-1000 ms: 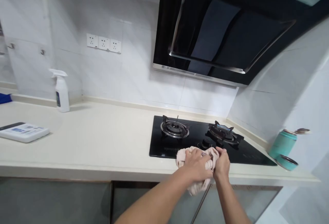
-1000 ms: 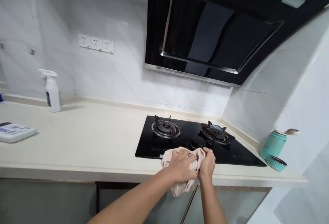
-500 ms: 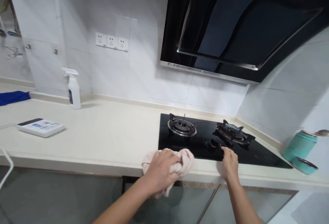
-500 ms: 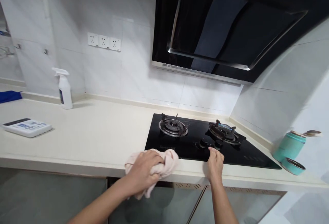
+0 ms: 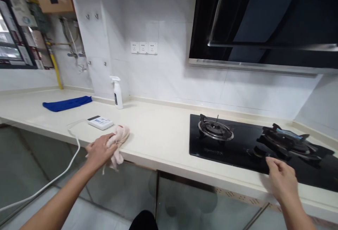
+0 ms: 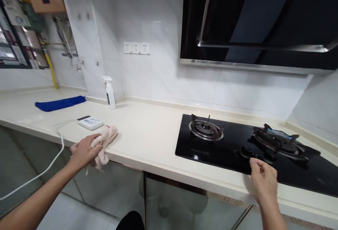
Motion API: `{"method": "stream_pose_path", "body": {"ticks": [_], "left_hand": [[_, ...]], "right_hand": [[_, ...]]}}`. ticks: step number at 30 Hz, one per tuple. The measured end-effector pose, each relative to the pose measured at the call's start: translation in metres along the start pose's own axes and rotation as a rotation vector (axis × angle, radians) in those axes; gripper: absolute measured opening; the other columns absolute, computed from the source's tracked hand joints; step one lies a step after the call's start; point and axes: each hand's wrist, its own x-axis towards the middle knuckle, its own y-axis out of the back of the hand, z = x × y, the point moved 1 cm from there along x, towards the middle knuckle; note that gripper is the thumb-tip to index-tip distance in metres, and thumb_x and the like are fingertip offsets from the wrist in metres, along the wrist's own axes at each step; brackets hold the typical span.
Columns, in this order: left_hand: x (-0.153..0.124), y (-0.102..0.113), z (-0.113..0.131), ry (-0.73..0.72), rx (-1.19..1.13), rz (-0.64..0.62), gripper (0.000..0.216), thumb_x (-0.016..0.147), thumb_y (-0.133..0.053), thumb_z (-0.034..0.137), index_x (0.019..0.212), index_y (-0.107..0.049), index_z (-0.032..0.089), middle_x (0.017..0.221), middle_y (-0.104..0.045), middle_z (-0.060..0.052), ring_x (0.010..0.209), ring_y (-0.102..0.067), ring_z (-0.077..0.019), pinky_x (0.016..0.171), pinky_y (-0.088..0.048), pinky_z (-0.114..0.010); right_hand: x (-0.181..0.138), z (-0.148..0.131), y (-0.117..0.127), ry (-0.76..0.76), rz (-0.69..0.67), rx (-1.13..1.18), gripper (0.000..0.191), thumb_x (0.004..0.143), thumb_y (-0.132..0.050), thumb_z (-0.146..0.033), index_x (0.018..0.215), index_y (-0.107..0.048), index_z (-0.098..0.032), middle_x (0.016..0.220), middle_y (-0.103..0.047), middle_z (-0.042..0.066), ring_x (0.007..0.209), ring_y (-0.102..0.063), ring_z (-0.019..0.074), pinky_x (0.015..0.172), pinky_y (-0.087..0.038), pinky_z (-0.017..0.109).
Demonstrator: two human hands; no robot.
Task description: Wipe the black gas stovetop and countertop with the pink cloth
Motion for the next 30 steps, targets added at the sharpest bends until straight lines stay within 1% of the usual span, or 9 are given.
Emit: {"method": "stream_pose_path", "body": {"ticks": [2,5,9,13,15,20,24,27,30], "left_hand": [[0.002,0.002,-0.015,0.079,0.022,0.097,0.050,0.081,-0.050,0.038,0.122,-0.062,0.013,0.125,-0.069,-0.013,0.122,-0.058,-0.0333,0.105,-0.043,-0.047],[-0.007,-0.008,-0.010,0.105,0.010,0.213,0.051,0.085,-0.048,0.042,0.122,-0.059,0.009,0.126,-0.063,-0.020,0.124,-0.055,-0.0363,0.108,-0.042,-0.050],[-0.042,-0.042,0.038,0.020,-0.054,0.326,0.044,0.085,-0.047,0.042,0.119,-0.055,0.015,0.126,-0.060,-0.019,0.129,-0.051,-0.0366,0.116,-0.036,-0.055],[-0.102,-0.085,0.110,-0.068,-0.165,0.355,0.042,0.087,-0.049,0.038,0.126,-0.050,0.023,0.138,-0.052,-0.017,0.139,-0.042,-0.0378,0.117,-0.033,-0.063],[-0.136,-0.104,0.152,-0.167,-0.216,0.290,0.044,0.087,-0.051,0.035,0.129,-0.051,0.022,0.142,-0.050,-0.018,0.141,-0.039,-0.0389,0.116,-0.032,-0.064],[-0.205,-0.142,0.248,-0.566,-0.328,-0.136,0.043,0.086,-0.063,0.040,0.129,-0.063,0.033,0.149,-0.050,-0.013,0.140,-0.041,-0.0392,0.114,-0.033,-0.062],[-0.239,-0.162,0.285,-0.882,-0.550,-0.358,0.044,0.082,-0.071,0.047,0.123,-0.065,0.033,0.135,-0.061,-0.012,0.122,-0.055,-0.0331,0.103,-0.047,-0.051],[-0.246,-0.160,0.289,-1.005,-0.692,-0.342,0.041,0.078,-0.074,0.042,0.116,-0.065,0.027,0.119,-0.066,-0.014,0.104,-0.063,-0.0285,0.088,-0.054,-0.043],[-0.224,-0.129,0.291,-1.029,-0.791,-0.209,0.040,0.080,-0.069,0.037,0.118,-0.062,0.027,0.124,-0.064,-0.014,0.109,-0.063,-0.0305,0.092,-0.055,-0.047]], "right_hand": [[-0.002,-0.002,-0.001,0.010,0.009,0.015,0.050,0.079,-0.051,-0.063,0.096,-0.071,-0.021,0.108,-0.061,0.016,0.097,-0.062,0.0326,0.093,-0.046,0.048],[-0.004,-0.004,-0.003,0.001,0.010,0.021,0.049,0.078,-0.052,-0.063,0.095,-0.071,-0.022,0.107,-0.061,0.015,0.093,-0.062,0.0315,0.092,-0.047,0.049],[-0.003,-0.004,-0.006,0.001,-0.014,0.019,0.046,0.076,-0.052,-0.064,0.092,-0.070,-0.025,0.106,-0.063,0.014,0.099,-0.062,0.0335,0.093,-0.047,0.050],[0.000,-0.003,-0.008,0.042,-0.032,0.004,0.044,0.073,-0.050,-0.064,0.087,-0.070,-0.027,0.105,-0.066,0.014,0.112,-0.058,0.0376,0.096,-0.046,0.052],[0.001,-0.002,-0.009,0.057,-0.037,-0.015,0.046,0.073,-0.049,-0.065,0.086,-0.070,-0.026,0.104,-0.066,0.014,0.109,-0.058,0.0376,0.096,-0.046,0.053],[0.004,-0.002,-0.011,0.088,-0.062,-0.042,0.048,0.069,-0.048,-0.064,0.083,-0.071,-0.024,0.100,-0.066,0.015,0.104,-0.058,0.0360,0.097,-0.045,0.052],[0.003,-0.009,-0.011,0.128,-0.060,0.036,0.047,0.067,-0.050,-0.064,0.079,-0.070,-0.024,0.097,-0.069,0.014,0.099,-0.059,0.0332,0.097,-0.045,0.048],[-0.001,-0.018,-0.010,0.141,-0.080,0.091,0.049,0.069,-0.049,-0.067,0.077,-0.069,-0.024,0.092,-0.069,0.013,0.094,-0.059,0.0309,0.093,-0.046,0.045],[-0.006,-0.024,-0.011,0.139,-0.077,0.109,0.049,0.075,-0.047,-0.066,0.079,-0.069,-0.024,0.093,-0.067,0.010,0.090,-0.059,0.0277,0.090,-0.046,0.042]]}}
